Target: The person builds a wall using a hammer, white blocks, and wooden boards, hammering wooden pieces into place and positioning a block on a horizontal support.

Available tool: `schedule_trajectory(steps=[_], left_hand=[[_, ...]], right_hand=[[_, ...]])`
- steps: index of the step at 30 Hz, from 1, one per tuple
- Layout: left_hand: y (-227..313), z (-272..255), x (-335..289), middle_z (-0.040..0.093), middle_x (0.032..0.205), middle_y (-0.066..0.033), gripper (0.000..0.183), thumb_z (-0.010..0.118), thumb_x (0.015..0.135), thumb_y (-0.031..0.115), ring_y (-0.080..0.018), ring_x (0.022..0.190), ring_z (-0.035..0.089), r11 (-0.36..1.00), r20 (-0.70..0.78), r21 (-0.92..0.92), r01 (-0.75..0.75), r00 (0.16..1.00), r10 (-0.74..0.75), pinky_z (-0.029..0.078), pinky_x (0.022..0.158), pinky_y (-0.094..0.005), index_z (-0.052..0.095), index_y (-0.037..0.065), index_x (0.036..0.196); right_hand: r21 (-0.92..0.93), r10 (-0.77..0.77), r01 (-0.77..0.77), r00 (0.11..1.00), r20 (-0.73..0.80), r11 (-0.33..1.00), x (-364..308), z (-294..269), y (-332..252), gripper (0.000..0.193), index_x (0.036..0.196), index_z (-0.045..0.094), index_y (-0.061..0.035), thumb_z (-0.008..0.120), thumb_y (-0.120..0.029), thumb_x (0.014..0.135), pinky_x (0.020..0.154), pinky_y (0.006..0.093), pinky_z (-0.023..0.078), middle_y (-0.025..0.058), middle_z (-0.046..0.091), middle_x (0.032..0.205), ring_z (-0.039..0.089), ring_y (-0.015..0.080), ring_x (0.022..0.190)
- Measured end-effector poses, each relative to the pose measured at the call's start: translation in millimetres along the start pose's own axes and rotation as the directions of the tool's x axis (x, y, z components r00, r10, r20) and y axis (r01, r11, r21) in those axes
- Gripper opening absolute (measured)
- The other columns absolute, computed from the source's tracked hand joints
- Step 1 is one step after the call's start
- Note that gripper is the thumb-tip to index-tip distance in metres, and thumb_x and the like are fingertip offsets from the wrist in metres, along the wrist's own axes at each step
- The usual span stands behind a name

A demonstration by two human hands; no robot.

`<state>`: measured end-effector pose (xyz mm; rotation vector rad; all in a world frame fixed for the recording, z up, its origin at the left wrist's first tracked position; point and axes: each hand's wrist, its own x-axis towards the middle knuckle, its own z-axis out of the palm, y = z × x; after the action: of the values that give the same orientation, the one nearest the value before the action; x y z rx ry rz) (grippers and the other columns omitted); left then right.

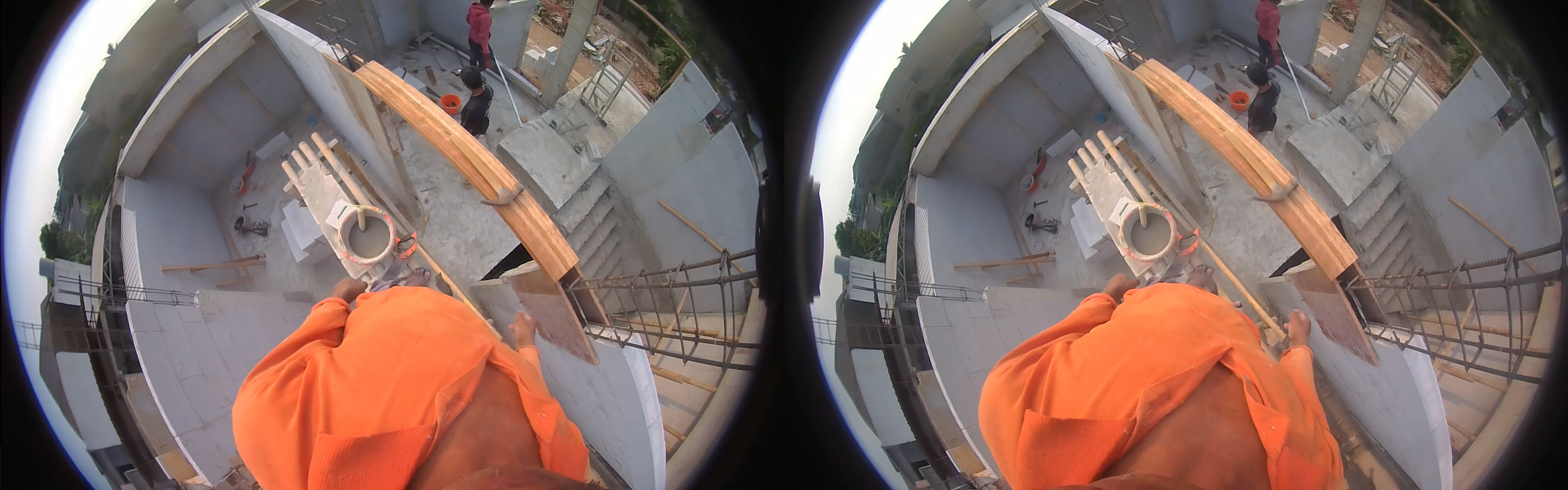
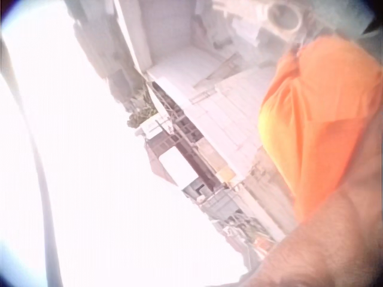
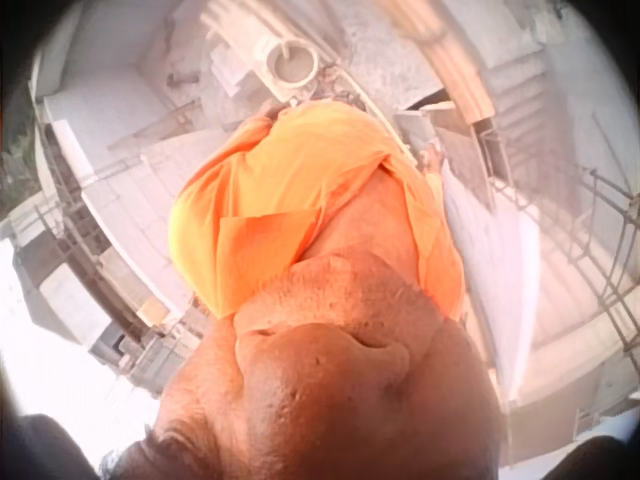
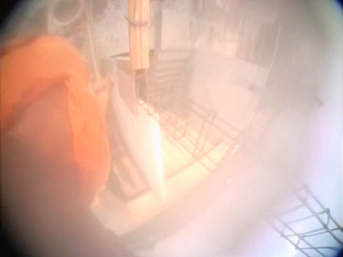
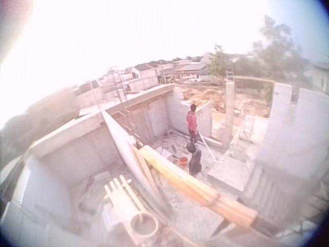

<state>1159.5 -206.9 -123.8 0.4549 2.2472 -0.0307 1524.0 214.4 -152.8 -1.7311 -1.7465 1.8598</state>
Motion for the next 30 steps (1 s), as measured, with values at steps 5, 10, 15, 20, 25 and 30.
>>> schedule_trajectory(steps=[5, 10, 15, 20, 25, 30], left_hand=[[127, -66, -43, 0.062, 0.111, -0.0234, 0.033, 0.047, 0.084, 0.027, -0.0343, 0.106, 0.059, 0.865, 0.124, 0.069, -0.497, 0.865, 0.486, 0.047, 0.087, -0.0426, 0.069, 0.006, 0.096], [85, -48, -42, 0.063, 0.108, -0.0226, 0.030, 0.048, 0.084, 0.024, -0.0347, 0.104, 0.060, 0.934, 0.104, 0.106, -0.342, 0.938, 0.331, 0.048, 0.086, -0.0432, 0.070, 0.007, 0.094], [62, -32, -35, 0.064, 0.105, -0.0219, 0.027, 0.049, 0.085, 0.022, -0.0352, 0.102, 0.061, 1.000, -0.031, 0.013, 0.026, 0.999, -0.025, 0.049, 0.084, -0.0437, 0.070, 0.007, 0.092], [57, -16, -20, 0.065, 0.103, -0.0213, 0.026, 0.049, 0.084, 0.021, -0.0345, 0.100, 0.062, 0.993, -0.009, 0.103, -0.062, 0.998, 0.063, 0.050, 0.082, -0.0434, 0.070, 0.008, 0.092], [80, -18, 1, 0.065, 0.102, -0.0207, 0.025, 0.050, 0.084, 0.021, -0.0336, 0.097, 0.063, 0.918, 0.016, 0.309, -0.249, 0.966, 0.256, 0.051, 0.080, -0.0430, 0.070, 0.008, 0.093], [66, -9, 5, 0.065, 0.100, -0.0202, 0.025, 0.051, 0.083, 0.020, -0.0328, 0.095, 0.064, 0.902, 0.023, 0.379, -0.208, 0.976, 0.215, 0.052, 0.078, -0.0425, 0.070, 0.009, 0.093]], right_hand=[[0.023, 0.122, -0.122, 0.992, -0.008, 0.992, 6, -16, 9, 0.036, 0.110, 0.058, 0.0002, 0.053, -0.025, 0.084, 0.044, 0.0285, 0.039, 0.0094, 0.061, 0.086, 0.058, 0.0172, 0.062], [0.097, 0.212, -0.214, 0.977, 0.032, 0.972, -27, -7, 12, 0.027, 0.099, 0.058, -0.0020, 0.053, -0.023, 0.084, 0.044, 0.0276, 0.038, 0.0074, 0.055, 0.074, 0.051, 0.0165, 0.054], [0.264, 0.225, -0.223, 0.974, 0.022, 0.938, -12, -12, 85, 0.015, 0.086, 0.055, -0.0046, 0.053, -0.019, 0.082, 0.043, 0.0290, 0.036, 0.0042, 0.046, 0.063, 0.047, 0.0164, 0.050], [0.257, 0.253, -0.266, 0.964, 0.085, 0.929, 2, -10, 108, 0.016, 0.085, 0.054, -0.0053, 0.052, -0.021, 0.082, 0.045, 0.0306, 0.037, 0.0049, 0.048, 0.068, 0.050, 0.0172, 0.057], [0.250, 0.232, -0.252, 0.967, 0.108, 0.935, 15, -21, 101, 0.018, 0.084, 0.052, -0.0059, 0.051, -0.024, 0.082, 0.047, 0.0322, 0.039, 0.0056, 0.049, 0.074, 0.053, 0.0181, 0.064], [0.026, 0.247, -0.247, 0.969, 0.024, 0.969, -17, -12, 27, 0.022, 0.088, 0.053, -0.0068, 0.050, -0.028, 0.084, 0.055, 0.0376, 0.041, 0.0056, 0.051, 0.079, 0.056, 0.0198, 0.072]])
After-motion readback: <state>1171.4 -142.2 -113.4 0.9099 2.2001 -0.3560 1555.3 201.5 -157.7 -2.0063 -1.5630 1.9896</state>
